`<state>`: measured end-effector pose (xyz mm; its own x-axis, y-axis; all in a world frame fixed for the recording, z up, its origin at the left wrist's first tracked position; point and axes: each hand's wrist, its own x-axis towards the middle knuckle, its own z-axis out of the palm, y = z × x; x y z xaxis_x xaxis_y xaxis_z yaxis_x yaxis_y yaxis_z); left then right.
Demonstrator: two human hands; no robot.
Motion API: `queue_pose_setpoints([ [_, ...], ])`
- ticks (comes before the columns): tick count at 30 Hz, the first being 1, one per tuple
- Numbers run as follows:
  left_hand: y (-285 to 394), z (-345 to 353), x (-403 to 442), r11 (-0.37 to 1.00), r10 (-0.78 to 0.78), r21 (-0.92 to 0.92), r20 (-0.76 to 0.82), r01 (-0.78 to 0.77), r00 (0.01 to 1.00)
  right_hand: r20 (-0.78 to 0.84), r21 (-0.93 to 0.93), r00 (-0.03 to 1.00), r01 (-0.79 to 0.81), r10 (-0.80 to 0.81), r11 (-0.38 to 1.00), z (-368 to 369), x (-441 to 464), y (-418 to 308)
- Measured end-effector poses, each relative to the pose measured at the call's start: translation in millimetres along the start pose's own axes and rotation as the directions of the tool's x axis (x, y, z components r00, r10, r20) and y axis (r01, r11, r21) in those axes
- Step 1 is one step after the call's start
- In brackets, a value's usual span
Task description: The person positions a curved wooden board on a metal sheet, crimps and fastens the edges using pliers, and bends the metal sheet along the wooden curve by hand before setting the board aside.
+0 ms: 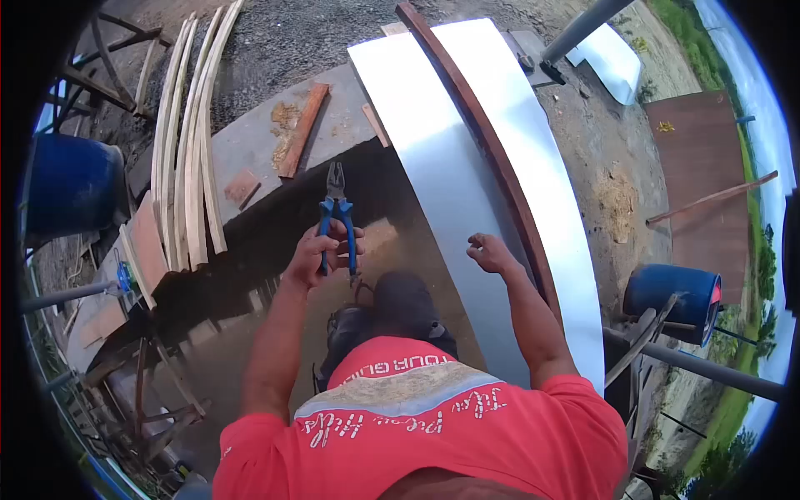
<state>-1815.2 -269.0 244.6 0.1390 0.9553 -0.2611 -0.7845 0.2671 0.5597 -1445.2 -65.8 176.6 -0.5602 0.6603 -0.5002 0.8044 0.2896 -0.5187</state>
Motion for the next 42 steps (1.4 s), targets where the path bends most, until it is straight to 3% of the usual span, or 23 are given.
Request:
queue_pose_setpoints([
  [2, 28.7, -13.0, 57.7, 0.999, -0.041, 0.001, -0.061, 0.041, 0.997, -0.109, 0.002, 0.992, -0.057, 0.057, 0.998, -37.6, 36.9, -2.1],
  [5, 79.6, -27.4, 142.9, 0.993, -0.114, 0.023, -0.034, 0.114, 0.993, -0.285, 0.006, 0.953, -0.102, 0.099, 0.995, -92.8, 128.8, -17.1],
  [6, 85.1, -47.9, 173.2, 0.993, -0.112, -0.028, 0.043, 0.114, 0.993, -0.325, 0.02, 0.939, -0.108, 0.109, 0.994, -106.4, 164.9, -22.5],
  [9, 103.5, -100.8, 259.2, 0.955, -0.285, -0.094, -0.048, 0.28, 0.957, -0.43, -0.118, 0.896, -0.178, 0.112, 0.977, -145.2, 289.1, -31.1],
  [10, 113.0, -105.2, 280.9, 0.974, -0.202, 0.102, -0.021, 0.203, 0.979, -0.455, -0.136, 0.882, -0.207, 0.125, 0.969, -151.4, 324.9, -37.5],
  [13, 116.2, -148.9, 362.0, 0.968, -0.233, 0.073, -0.105, 0.241, 0.967, -0.439, -0.164, 0.878, -0.286, 0.19, 0.944, -160.6, 404.6, -49.9],
  [16, 103.0, -231.2, 458.8, 0.87, -0.443, -0.181, 0.12, 0.459, 0.888, -0.441, -0.197, 0.869, -0.34, 0.226, 0.92, -174.4, 458.8, -62.3],
  [17, 107.2, -241.9, 481.6, 0.857, -0.446, -0.221, 0.136, 0.466, 0.884, -0.448, -0.207, 0.862, -0.359, 0.238, 0.91, -178.5, 473.1, -66.1],
  [21, 108.8, -262.0, 562.5, 0.787, -0.452, -0.368, 0.2, 0.495, 0.869, -0.284, -0.114, 0.853, -0.484, 0.438, 0.868, -185.0, 511.1, -56.9],
  [25, 143.6, -226.4, 624.3, 0.825, -0.455, -0.281, 0.182, 0.49, 0.872, -0.331, -0.098, 0.863, -0.435, 0.383, 0.895, -176.2, 517.3, -35.3],
  [28, 106.0, -266.6, 656.9, 0.713, -0.319, -0.552, 0.294, 0.432, 0.901, -0.464, -0.119, 0.844, -0.362, 0.27, 0.925, -163.8, 519.2, -25.9],
  [31, 126.2, -219.4, 659.8, 0.668, -0.009, -0.692, 0.362, 0.275, 0.932, -0.522, -0.143, 0.825, -0.333, 0.215, 0.932, -157.3, 517.6, -20.6],
  [39, 108.5, -225.5, 670.0, 0.8, -0.165, -0.575, 0.067, 0.173, 0.984, -0.533, -0.219, 0.831, -0.32, 0.162, 0.922, -158.0, 521.5, -20.2],
  [40, 111.3, -224.1, 671.5, 0.828, -0.18, -0.533, 0.044, 0.176, 0.983, -0.523, -0.196, 0.834, -0.316, 0.174, 0.928, -158.4, 521.6, -20.2],
  [42, 109.6, -226.4, 671.9, 0.761, -0.14, -0.626, 0.098, 0.17, 0.985, -0.502, -0.153, 0.843, -0.308, 0.194, 0.939, -160.5, 521.1, -20.4],
])
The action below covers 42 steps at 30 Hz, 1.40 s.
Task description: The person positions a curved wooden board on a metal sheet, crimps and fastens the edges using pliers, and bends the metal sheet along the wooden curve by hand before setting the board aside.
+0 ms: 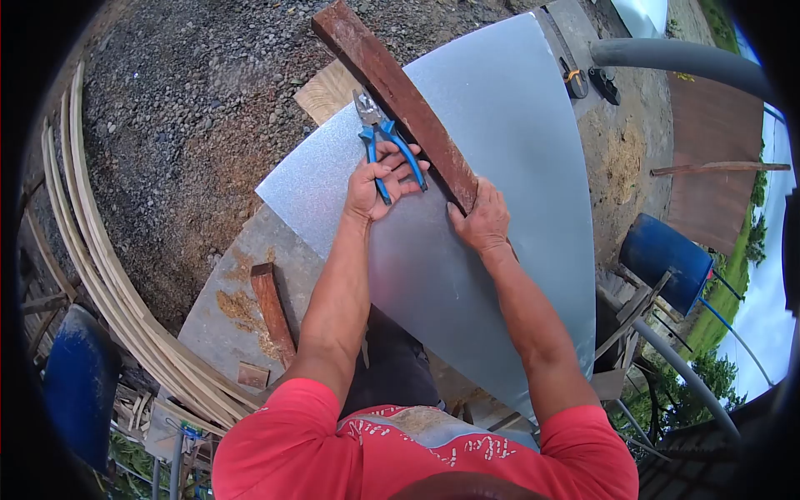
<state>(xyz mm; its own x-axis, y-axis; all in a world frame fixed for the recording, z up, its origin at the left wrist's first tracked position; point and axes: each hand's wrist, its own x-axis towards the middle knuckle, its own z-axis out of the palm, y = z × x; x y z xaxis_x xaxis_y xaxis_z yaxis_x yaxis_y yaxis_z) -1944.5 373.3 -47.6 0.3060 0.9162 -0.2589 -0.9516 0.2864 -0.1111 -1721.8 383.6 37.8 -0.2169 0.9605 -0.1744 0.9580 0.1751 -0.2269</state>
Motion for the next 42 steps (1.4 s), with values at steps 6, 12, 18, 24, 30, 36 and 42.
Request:
queue_pose_setpoints([
  [6, 1.4, 5.5, 2.2, 0.998, -0.001, -0.06, 0.054, 0.004, 0.999, 0.258, 0.087, 0.959, -0.141, 0.115, 0.986, -18.7, 15.4, 6.2],
  [12, 7.1, 0.4, 9.4, 1.0, 0.022, -0.01, -0.048, -0.022, 0.999, 0.105, 0.081, 0.988, -0.123, 0.114, 0.989, -14.2, 17.1, 15.4],
  [18, 0.7, 25.4, 10.3, 0.992, 0.072, -0.107, 0.094, -0.062, 0.993, -0.061, -0.03, 0.997, -0.051, 0.049, 0.998, -7.1, 16.3, 4.3],
  [24, 0.4, 19.4, 11.2, 1.0, 0.023, -0.002, -0.067, -0.023, 0.997, 0.008, -0.062, 0.991, -0.13, 0.13, 0.99, -6.0, 15.6, 1.3],
  [30, 2.1, 54.7, 5.0, 0.997, 0.031, -0.063, -0.124, -0.039, 0.992, 0.024, -0.066, 0.991, -0.132, 0.134, 0.989, -6.5, 14.5, 0.0],
  [36, 38.0, 116.7, 2.4, 0.989, -0.09, -0.126, -0.119, 0.075, 0.989, 0.022, -0.075, 0.99, -0.136, 0.138, 0.988, -7.8, 16.7, -0.9],
  [42, 54.1, 53.8, -11.4, 0.892, -0.116, 0.404, -0.229, 0.203, 0.967, 0.047, -0.068, 0.985, -0.16, 0.163, 0.985, -5.9, 17.4, -0.2],
])
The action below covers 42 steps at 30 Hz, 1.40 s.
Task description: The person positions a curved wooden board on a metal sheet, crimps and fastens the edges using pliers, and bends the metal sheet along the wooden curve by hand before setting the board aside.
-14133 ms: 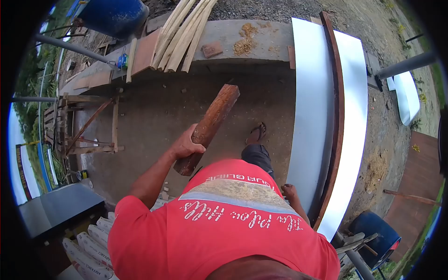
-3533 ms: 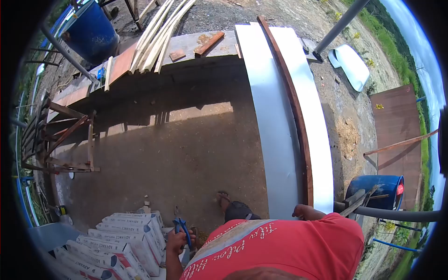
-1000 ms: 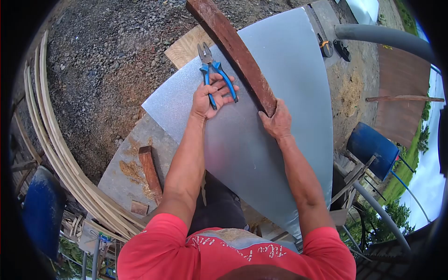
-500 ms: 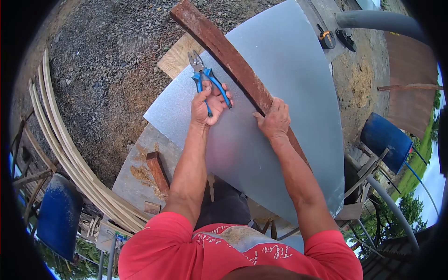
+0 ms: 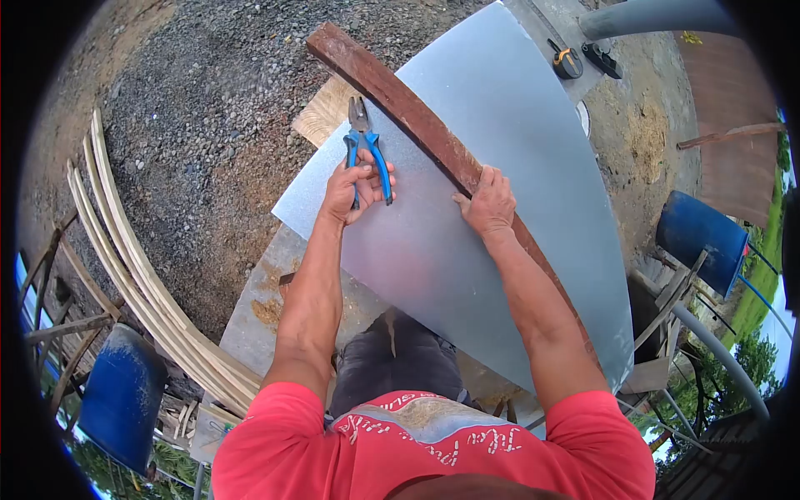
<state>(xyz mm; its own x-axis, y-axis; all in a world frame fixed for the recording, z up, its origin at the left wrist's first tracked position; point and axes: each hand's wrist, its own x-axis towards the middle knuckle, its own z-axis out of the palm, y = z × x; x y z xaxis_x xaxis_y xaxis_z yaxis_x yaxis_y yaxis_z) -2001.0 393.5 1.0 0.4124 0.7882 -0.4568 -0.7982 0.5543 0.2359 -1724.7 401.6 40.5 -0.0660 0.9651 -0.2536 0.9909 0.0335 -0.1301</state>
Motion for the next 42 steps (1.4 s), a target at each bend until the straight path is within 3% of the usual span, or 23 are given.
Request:
queue_pose_setpoints([
  [1, 0.0, 12.3, -4.4, 0.998, 0.016, -0.066, 0.046, -0.013, 0.999, 0.023, 0.002, 1.0, -0.013, 0.013, 1.0, -0.6, -1.1, 0.9],
  [2, -0.3, 16.1, -8.3, 0.983, 0.071, -0.182, 0.191, -0.035, 0.979, 0.012, -0.001, 1.0, -0.01, 0.01, 1.0, -0.7, -0.8, 0.9],
  [4, 0.8, 21.0, -17.6, 0.913, 0.209, -0.408, 0.438, -0.013, 0.874, -0.003, -0.003, 1.0, -0.012, 0.012, 1.0, -1.2, -2.6, 0.4],
  [6, 25.6, 37.1, -18.4, 0.93, 0.272, -0.35, 0.44, -0.115, 0.856, -0.049, 0.01, 0.999, 0.012, -0.012, 1.0, -3.1, 5.6, 0.6],
  [10, 50.7, 80.1, -43.8, 0.941, 0.335, -0.123, 0.202, -0.315, 0.921, -0.023, 0.055, 1.0, 0.001, 0.001, 0.998, -0.2, -3.2, 3.8],
  [13, 65.3, 44.7, -76.6, 0.977, 0.177, 0.066, 0.268, -0.202, 0.947, -0.024, 0.114, 0.999, 0.025, -0.022, 0.993, -0.8, -3.9, 7.1],
  [15, 60.0, 25.6, -107.5, 0.961, 0.187, 0.189, 0.092, -0.202, 0.978, -0.015, 0.163, 1.0, 0.023, -0.02, 0.986, -4.3, -6.7, 7.0],
  [17, 45.0, -10.5, -141.4, 0.947, 0.264, 0.236, -0.182, -0.219, 0.947, -0.027, 0.206, 0.999, 0.038, -0.033, 0.978, -10.2, -9.8, 4.1],
  [20, 42.2, -37.2, -175.8, 0.988, 0.055, 0.15, -0.212, -0.023, 0.976, -0.058, 0.255, 0.997, 0.07, -0.057, 0.964, -8.6, -21.0, -1.0],
  [26, 23.5, 11.5, -172.4, 0.98, -0.024, 0.185, -0.241, 0.07, 0.97, -0.153, 0.257, 0.986, 0.105, -0.067, 0.961, 7.1, -21.4, -0.1],
  [30, 25.6, 5.2, -173.6, 0.964, -0.1, 0.206, -0.298, 0.166, 0.949, -0.167, 0.252, 0.984, 0.105, -0.064, 0.962, 10.6, -22.4, -1.0],
  [42, 17.7, 25.8, -156.1, 0.947, -0.163, 0.217, -0.312, 0.237, 0.936, -0.207, 0.245, 0.977, 0.106, -0.055, 0.964, 10.1, -21.7, -1.6],
])
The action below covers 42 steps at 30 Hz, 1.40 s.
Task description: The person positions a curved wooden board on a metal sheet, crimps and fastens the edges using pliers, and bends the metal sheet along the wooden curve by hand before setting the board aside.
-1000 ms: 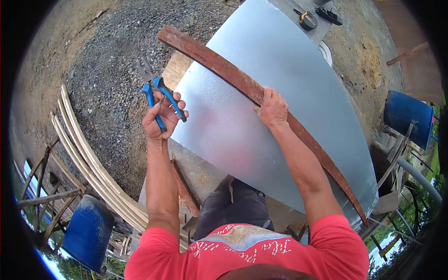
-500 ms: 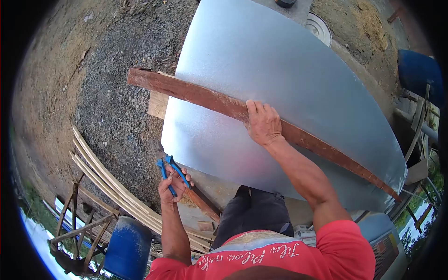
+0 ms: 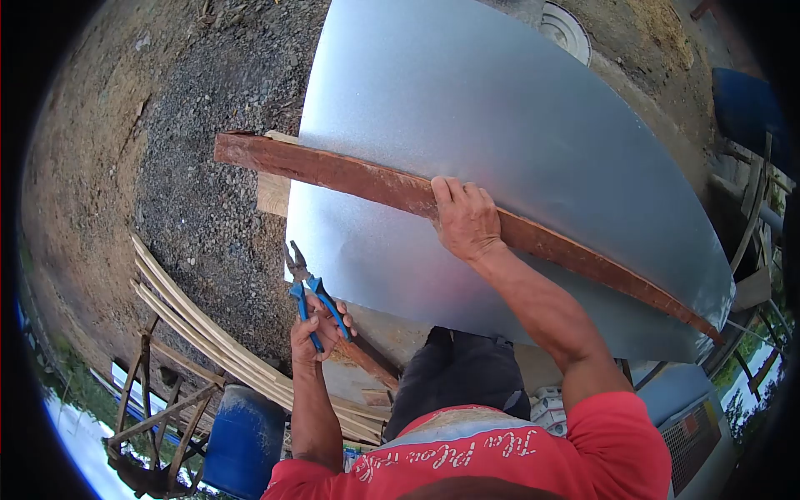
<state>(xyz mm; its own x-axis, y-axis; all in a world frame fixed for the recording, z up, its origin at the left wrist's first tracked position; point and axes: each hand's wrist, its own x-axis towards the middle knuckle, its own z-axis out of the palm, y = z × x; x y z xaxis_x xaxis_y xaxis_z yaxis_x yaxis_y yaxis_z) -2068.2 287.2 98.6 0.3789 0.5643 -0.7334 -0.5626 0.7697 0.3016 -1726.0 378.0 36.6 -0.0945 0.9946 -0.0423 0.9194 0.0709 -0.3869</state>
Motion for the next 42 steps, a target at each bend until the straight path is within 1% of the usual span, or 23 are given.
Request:
queue_pose_setpoints([
  [2, -1.3, 2.8, 1.4, 1.0, 0.007, 0.007, -0.003, -0.007, 1.0, 0.006, 0.0, 1.0, -0.002, 0.002, 1.0, -0.1, -1.3, -0.1],
  [4, -4.9, -16.6, 1.1, 0.999, 0.016, 0.03, -0.007, -0.016, 1.0, 0.007, -0.002, 1.0, -0.01, 0.01, 1.0, 1.0, -0.7, -0.7],
  [8, -5.3, -9.8, 1.1, 1.0, 0.018, 0.02, -0.022, -0.017, 1.0, 0.009, 0.006, 1.0, -0.002, 0.002, 1.0, 0.1, -1.4, -1.1],
  [10, -8.9, -47.3, -1.6, 0.995, -0.032, 0.097, -0.033, 0.035, 0.999, 0.016, 0.022, 1.0, -0.006, 0.006, 1.0, -2.7, -1.0, -2.2],
  [11, -7.3, -47.0, -0.8, 0.989, -0.058, 0.135, -0.041, 0.063, 0.997, 0.018, 0.021, 1.0, -0.006, 0.005, 1.0, -3.0, -0.9, -2.4],
  [13, -9.7, -42.8, -4.6, 0.991, -0.014, 0.131, -0.044, 0.02, 0.999, 0.02, 0.017, 1.0, -0.005, 0.005, 1.0, -3.1, -2.2, -4.1],
  [16, -3.7, 3.5, -1.4, 0.99, 0.065, 0.128, -0.041, -0.059, 0.997, 0.085, 0.018, 0.996, -0.023, 0.022, 1.0, 0.5, -4.4, -2.8],
  [17, -3.3, 8.5, -1.5, 0.989, 0.089, 0.126, -0.042, -0.083, 0.995, 0.085, 0.023, 0.996, -0.023, 0.021, 0.999, -0.1, -4.4, -3.0],
  [20, -5.9, -4.3, -0.1, 0.999, -0.008, 0.036, 0.021, 0.007, 1.0, 0.092, 0.03, 0.995, -0.028, 0.026, 0.999, -3.4, -3.3, -3.5],
  [23, -6.7, -4.8, 2.7, 0.999, -0.032, 0.037, 0.074, 0.029, 0.997, 0.092, 0.033, 0.995, -0.029, 0.026, 0.999, -5.1, -1.0, -1.8],
  [26, -9.1, -16.4, 5.2, 0.997, -0.056, 0.058, 0.09, 0.051, 0.994, 0.07, 0.029, 0.997, -0.023, 0.021, 0.999, -3.9, -1.3, -1.6],
  [29, -8.8, -14.8, 5.6, 0.996, -0.058, 0.066, 0.085, 0.053, 0.995, 0.061, 0.024, 0.998, -0.016, 0.015, 1.0, -1.1, -0.5, -1.2],
  [34, -7.9, -2.5, 7.7, 0.998, -0.043, 0.051, 0.121, 0.037, 0.992, 0.043, 0.025, 0.999, -0.006, 0.005, 1.0, -0.2, -0.5, -1.3],
  [41, -12.4, 6.1, 5.8, 0.999, -0.025, 0.024, 0.154, 0.022, 0.988, 0.071, 0.031, 0.997, -0.021, 0.018, 0.999, -3.9, -1.0, -1.7],
  [42, -13.1, 8.3, 5.2, 1.0, -0.005, 0.019, 0.135, 0.003, 0.991, 0.073, 0.024, 0.997, -0.021, 0.019, 0.999, -3.7, -0.4, -1.3],
])
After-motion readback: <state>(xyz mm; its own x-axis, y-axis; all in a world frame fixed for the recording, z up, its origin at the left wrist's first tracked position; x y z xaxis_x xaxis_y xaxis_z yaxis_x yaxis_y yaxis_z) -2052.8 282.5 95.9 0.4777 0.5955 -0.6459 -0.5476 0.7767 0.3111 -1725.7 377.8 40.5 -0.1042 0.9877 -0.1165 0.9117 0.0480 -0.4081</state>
